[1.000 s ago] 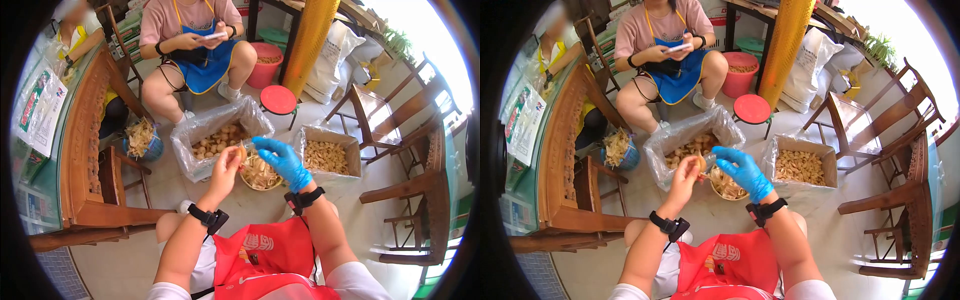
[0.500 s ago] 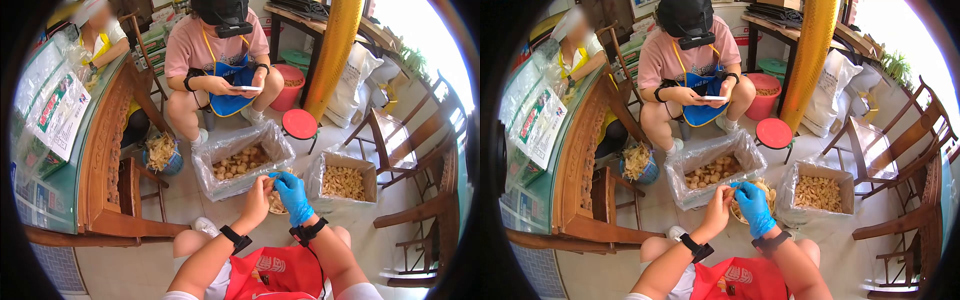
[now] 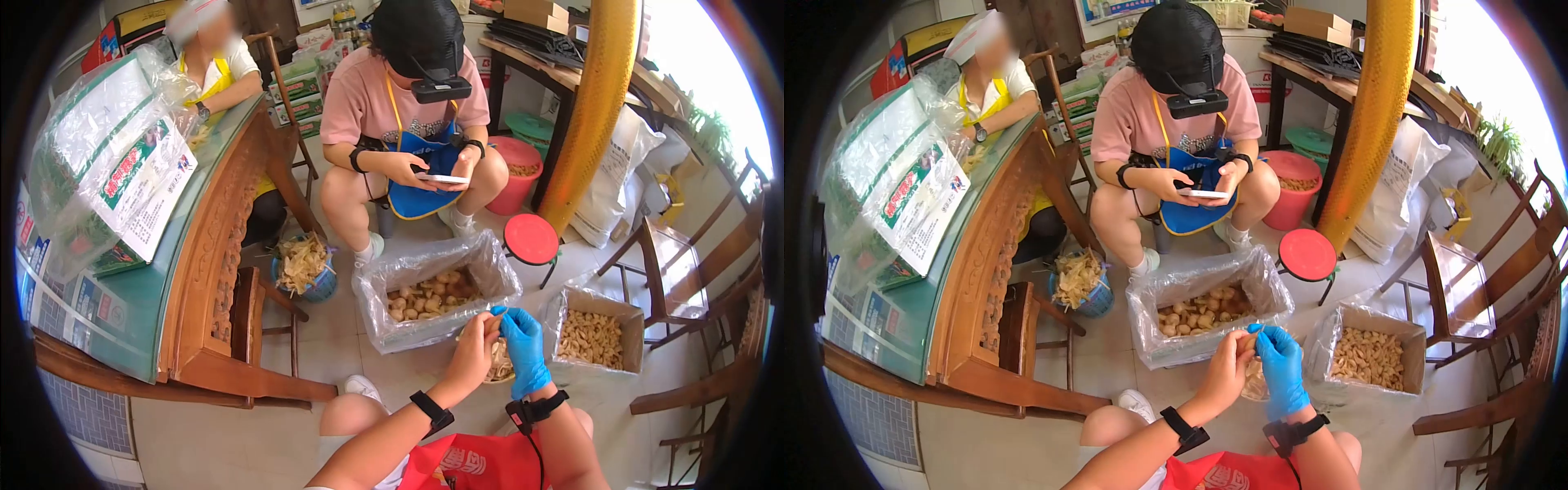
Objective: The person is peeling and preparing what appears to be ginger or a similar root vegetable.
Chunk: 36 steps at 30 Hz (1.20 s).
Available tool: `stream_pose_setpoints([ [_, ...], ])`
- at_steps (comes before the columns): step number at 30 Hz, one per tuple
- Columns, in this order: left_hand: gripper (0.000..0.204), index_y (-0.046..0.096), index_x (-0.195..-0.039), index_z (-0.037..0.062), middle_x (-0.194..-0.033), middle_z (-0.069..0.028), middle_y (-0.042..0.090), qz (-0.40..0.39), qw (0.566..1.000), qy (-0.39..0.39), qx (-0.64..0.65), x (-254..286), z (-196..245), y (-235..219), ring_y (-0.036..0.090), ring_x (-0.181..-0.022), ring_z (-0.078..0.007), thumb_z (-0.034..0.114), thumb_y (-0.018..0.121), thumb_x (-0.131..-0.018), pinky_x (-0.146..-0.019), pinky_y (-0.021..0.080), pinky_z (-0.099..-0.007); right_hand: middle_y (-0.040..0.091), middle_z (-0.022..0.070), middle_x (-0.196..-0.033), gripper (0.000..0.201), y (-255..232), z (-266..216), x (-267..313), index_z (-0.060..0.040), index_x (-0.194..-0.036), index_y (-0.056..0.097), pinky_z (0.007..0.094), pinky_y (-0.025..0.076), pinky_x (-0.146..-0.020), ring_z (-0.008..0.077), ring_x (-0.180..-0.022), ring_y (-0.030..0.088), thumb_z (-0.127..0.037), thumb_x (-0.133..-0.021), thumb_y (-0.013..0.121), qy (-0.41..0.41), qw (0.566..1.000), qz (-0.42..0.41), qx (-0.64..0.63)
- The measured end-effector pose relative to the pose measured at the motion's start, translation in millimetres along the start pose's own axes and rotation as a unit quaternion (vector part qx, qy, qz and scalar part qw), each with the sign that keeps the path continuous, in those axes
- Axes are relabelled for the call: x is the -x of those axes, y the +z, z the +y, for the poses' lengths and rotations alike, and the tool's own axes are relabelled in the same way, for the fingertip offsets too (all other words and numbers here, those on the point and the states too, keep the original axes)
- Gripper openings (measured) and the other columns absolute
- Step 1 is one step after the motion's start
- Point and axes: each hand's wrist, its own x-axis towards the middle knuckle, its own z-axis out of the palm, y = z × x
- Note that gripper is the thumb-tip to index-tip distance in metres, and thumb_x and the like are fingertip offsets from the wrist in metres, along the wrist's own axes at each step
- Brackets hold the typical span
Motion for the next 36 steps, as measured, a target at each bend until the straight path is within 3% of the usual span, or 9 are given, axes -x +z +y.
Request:
stream_pose_setpoints([
  [2,0.029,0.043,-0.113,0.0029,-0.099,-0.0169,0.056,0.005,1.000,0.016,-0.022,-2.4,-3.0,-2.8,0.058,-0.088,-0.0289,0.003,0.056,-0.086,-0.076,0.046,-0.0358,0.062,0.0010,-0.090,0.015,-1.9,2.3,-0.6,0.0018,-0.100,0.061,0.0234,0.045,-0.076,0.0082,-0.081,0.055,-0.004,-0.088,0.054,-0.043,0.998,-0.012,0.035],
  [6,0.028,0.047,-0.110,0.0036,-0.093,-0.0142,0.061,-0.059,0.991,-0.097,0.074,-4.7,2.1,-11.9,0.062,-0.085,-0.0235,0.008,0.061,-0.086,-0.073,0.048,-0.0340,0.061,0.0012,-0.087,0.017,-8.1,8.3,-1.7,0.0020,-0.101,0.061,0.0223,0.044,-0.074,0.0075,-0.079,0.053,-0.003,-0.087,0.055,-0.105,0.986,-0.028,0.123],
  [11,0.023,0.048,-0.110,0.0035,-0.096,-0.0170,0.061,-0.006,1.000,0.004,0.017,-3.1,-4.8,-7.5,0.063,-0.088,-0.0290,0.005,0.055,-0.088,-0.074,0.049,-0.0353,0.062,0.0026,-0.084,0.009,-6.6,13.2,-4.3,-0.0016,-0.091,0.062,0.0235,0.046,-0.066,0.0093,-0.072,0.055,-0.006,-0.087,0.055,-0.050,0.999,0.004,-0.007],
  [14,0.025,0.047,-0.110,0.0030,-0.100,-0.0201,0.058,-0.006,0.998,-0.057,0.041,-1.5,5.1,-6.9,0.056,-0.095,-0.0381,0.005,0.055,-0.087,-0.080,0.044,-0.0431,0.062,0.0032,-0.084,0.010,-0.4,5.6,-1.2,-0.0014,-0.090,0.062,0.0241,0.047,-0.067,0.0107,-0.073,0.056,-0.009,-0.088,0.056,-0.013,0.999,0.025,-0.024],
  [18,0.027,0.046,-0.112,0.0032,-0.099,-0.0192,0.058,0.000,0.999,-0.033,-0.015,-6.2,9.5,-7.9,0.056,-0.093,-0.0377,0.003,0.054,-0.086,-0.078,0.045,-0.0425,0.063,0.0038,-0.086,0.010,4.2,0.0,1.9,-0.0026,-0.090,0.063,0.0257,0.049,-0.068,0.0114,-0.074,0.058,-0.010,-0.089,0.056,0.019,0.991,0.052,-0.124],
  [21,0.027,0.048,-0.111,0.0047,-0.095,-0.0174,0.059,0.016,0.998,0.038,-0.053,-8.7,5.5,-4.1,0.062,-0.084,-0.0311,0.003,0.057,-0.086,-0.071,0.048,-0.0360,0.064,0.0037,-0.088,0.009,-4.4,0.4,1.3,-0.0024,-0.091,0.063,0.0248,0.048,-0.070,0.0109,-0.076,0.058,-0.009,-0.088,0.057,0.033,0.995,0.078,-0.061],
  [24,0.026,0.047,-0.110,0.0047,-0.094,-0.0172,0.060,-0.022,0.999,-0.046,0.016,-9.1,9.9,-5.8,0.061,-0.085,-0.0318,0.003,0.057,-0.085,-0.073,0.048,-0.0364,0.064,0.0028,-0.088,0.009,-2.4,-1.4,3.0,-0.0017,-0.093,0.063,0.0235,0.047,-0.070,0.0093,-0.077,0.057,-0.007,-0.088,0.058,-0.037,0.996,0.073,-0.024],
  [28,0.027,0.045,-0.109,0.0047,-0.094,-0.0168,0.060,-0.018,0.999,-0.043,0.026,-5.6,1.3,-3.0,0.061,-0.086,-0.0316,0.001,0.056,-0.085,-0.074,0.048,-0.0367,0.065,0.0038,-0.091,0.014,4.0,-4.1,8.4,-0.0010,-0.095,0.063,0.0249,0.049,-0.070,0.0095,-0.078,0.058,-0.012,-0.090,0.057,-0.088,0.992,0.048,0.075],
  [36,0.027,0.045,-0.107,0.0037,-0.091,-0.0144,0.057,-0.024,1.000,-0.009,-0.001,-4.8,1.7,-5.4,0.059,-0.080,-0.0291,-0.005,0.054,-0.083,-0.072,0.048,-0.0364,0.064,0.0032,-0.085,0.015,-5.6,-5.3,3.6,-0.0015,-0.094,0.065,0.0241,0.048,-0.066,0.0104,-0.073,0.057,-0.015,-0.089,0.060,-0.001,0.999,0.042,0.012],
])
